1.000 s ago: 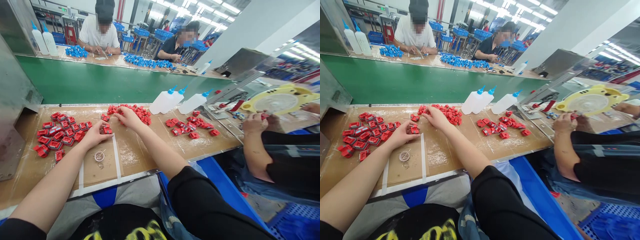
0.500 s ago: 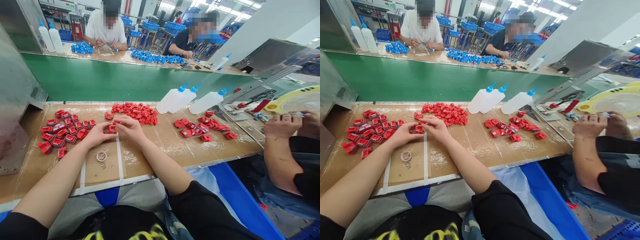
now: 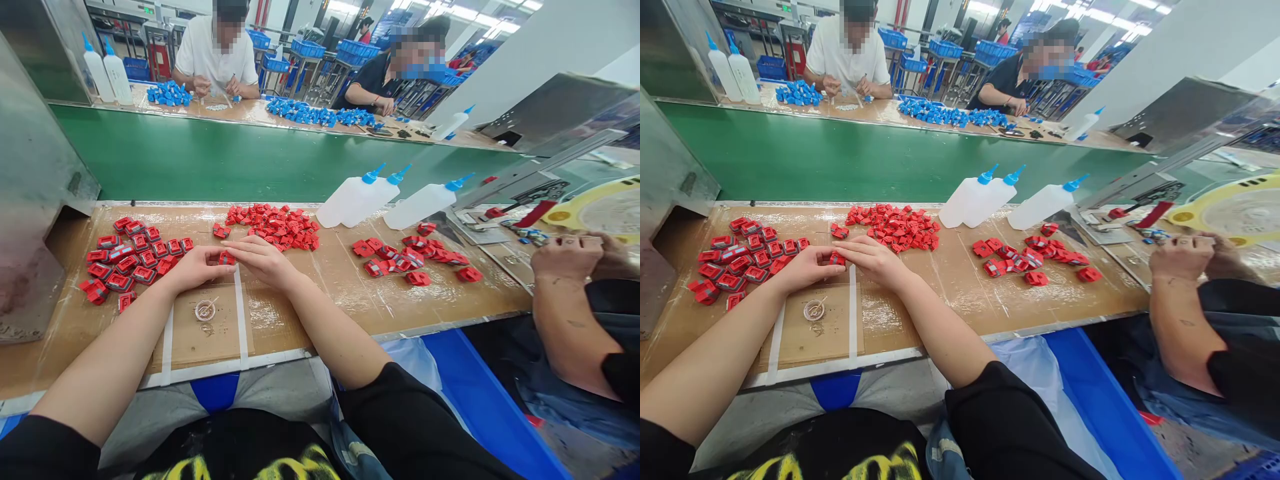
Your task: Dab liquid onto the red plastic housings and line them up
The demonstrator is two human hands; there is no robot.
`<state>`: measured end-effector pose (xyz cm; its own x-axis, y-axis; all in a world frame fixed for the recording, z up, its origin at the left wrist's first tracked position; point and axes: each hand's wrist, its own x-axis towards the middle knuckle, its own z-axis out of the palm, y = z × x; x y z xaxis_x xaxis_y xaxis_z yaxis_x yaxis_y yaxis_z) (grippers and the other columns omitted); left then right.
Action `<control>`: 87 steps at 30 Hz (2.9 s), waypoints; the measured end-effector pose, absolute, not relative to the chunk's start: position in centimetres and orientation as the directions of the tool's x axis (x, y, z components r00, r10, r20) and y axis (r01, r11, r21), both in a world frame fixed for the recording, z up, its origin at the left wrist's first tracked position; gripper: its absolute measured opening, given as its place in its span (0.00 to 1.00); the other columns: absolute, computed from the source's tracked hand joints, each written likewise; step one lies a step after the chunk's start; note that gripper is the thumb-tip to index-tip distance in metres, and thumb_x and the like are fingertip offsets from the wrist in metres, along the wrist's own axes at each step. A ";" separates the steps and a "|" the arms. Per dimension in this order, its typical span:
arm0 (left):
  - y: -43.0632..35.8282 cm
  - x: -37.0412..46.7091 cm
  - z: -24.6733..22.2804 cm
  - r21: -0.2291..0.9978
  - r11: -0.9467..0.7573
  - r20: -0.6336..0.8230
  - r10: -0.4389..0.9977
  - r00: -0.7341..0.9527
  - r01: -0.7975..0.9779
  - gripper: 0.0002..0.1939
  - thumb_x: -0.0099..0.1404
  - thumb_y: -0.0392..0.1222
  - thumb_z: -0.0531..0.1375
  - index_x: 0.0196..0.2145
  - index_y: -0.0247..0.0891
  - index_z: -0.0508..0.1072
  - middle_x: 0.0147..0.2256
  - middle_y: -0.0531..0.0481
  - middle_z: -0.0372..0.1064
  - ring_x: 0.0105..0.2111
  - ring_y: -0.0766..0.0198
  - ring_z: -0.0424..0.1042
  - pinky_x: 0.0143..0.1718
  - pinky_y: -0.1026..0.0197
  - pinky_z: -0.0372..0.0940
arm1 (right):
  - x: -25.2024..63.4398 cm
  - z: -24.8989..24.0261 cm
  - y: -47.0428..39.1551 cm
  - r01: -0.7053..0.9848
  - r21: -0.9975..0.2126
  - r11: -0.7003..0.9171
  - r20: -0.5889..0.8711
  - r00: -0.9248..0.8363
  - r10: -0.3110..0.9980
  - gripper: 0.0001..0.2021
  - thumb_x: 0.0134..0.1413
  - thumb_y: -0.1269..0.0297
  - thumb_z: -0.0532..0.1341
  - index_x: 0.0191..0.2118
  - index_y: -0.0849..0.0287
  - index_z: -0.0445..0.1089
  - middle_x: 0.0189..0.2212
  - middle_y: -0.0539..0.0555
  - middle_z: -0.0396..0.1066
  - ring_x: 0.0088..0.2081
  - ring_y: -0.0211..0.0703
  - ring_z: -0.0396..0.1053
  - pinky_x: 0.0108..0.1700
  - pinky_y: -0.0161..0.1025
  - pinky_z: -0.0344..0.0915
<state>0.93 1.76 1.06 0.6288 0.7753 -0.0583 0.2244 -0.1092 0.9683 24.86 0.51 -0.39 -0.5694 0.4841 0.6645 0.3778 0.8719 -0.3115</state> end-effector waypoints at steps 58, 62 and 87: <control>0.1 1.4 2.4 0.891 -0.442 0.274 0.711 0.648 0.108 0.48 0.63 0.62 0.70 0.73 0.44 0.59 0.70 0.35 0.61 0.67 0.42 0.68 0.65 0.44 0.69 | 19.6 0.3 -1.3 -0.255 -0.956 0.145 0.220 -0.293 0.930 0.22 0.50 0.51 0.75 0.44 0.60 0.72 0.38 0.52 0.77 0.40 0.44 0.76 0.45 0.42 0.74; 0.2 2.5 2.3 0.942 -0.326 0.222 0.779 0.586 0.077 0.49 0.58 0.64 0.73 0.70 0.42 0.64 0.64 0.35 0.69 0.60 0.42 0.74 0.62 0.43 0.71 | 19.3 -0.2 -1.1 -0.213 -0.955 0.205 0.260 -0.273 0.926 0.20 0.52 0.51 0.73 0.42 0.59 0.71 0.37 0.51 0.75 0.39 0.43 0.74 0.45 0.41 0.72; 0.2 1.2 2.7 0.633 -0.740 0.526 0.626 0.576 0.227 0.34 0.66 0.56 0.69 0.65 0.44 0.69 0.63 0.38 0.71 0.65 0.48 0.71 0.67 0.45 0.65 | 19.5 0.4 -1.7 -0.158 -0.948 0.277 0.317 -0.379 0.869 0.34 0.64 0.28 0.55 0.42 0.60 0.70 0.35 0.54 0.73 0.36 0.43 0.71 0.39 0.42 0.73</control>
